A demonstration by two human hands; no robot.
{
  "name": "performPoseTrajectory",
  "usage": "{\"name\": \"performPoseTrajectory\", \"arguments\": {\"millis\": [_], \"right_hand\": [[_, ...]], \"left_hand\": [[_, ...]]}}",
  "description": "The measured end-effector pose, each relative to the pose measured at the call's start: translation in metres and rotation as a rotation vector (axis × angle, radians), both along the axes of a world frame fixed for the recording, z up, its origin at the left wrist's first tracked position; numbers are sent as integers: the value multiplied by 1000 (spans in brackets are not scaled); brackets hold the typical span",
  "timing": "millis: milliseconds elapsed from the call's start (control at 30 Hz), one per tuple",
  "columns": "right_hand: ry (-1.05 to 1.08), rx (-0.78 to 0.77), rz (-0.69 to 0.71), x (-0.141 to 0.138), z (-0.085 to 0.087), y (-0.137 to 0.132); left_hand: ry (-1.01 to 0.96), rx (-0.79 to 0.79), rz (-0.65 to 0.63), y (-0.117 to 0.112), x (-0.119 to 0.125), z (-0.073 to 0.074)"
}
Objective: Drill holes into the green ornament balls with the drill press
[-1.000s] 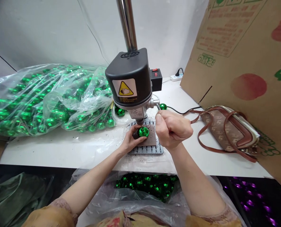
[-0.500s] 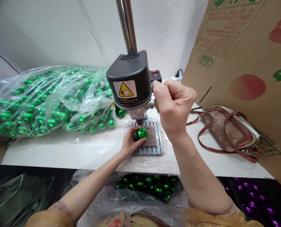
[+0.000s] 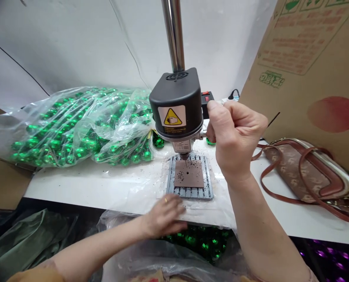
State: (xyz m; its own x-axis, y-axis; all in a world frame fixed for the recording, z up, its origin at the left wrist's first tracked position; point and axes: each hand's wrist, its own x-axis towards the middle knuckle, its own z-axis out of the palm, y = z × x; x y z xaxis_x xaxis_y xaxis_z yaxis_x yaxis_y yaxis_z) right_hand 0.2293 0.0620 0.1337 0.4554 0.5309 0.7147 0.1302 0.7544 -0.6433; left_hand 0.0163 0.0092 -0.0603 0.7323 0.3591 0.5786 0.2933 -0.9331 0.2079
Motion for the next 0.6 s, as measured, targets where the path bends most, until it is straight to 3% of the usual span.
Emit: {"name": "performPoseTrajectory", "arguments": {"millis": [67,200,267,400,600], "right_hand": [[-1,3,-5,0,0,0],[29,24,-12,0,-1,1],[43,31,-13,-1,-2,1],[16,8,-15,-1,-2,0],[16,29,-25,-2,-2,0]], "left_hand": [[-36,-145,239,52,-2,15],[102,-424,862,158,7,43],[118,-526,1035,192,14,50],[50,-577,1051,221,18,46],[-134,-648,854,215,2,32]]}}
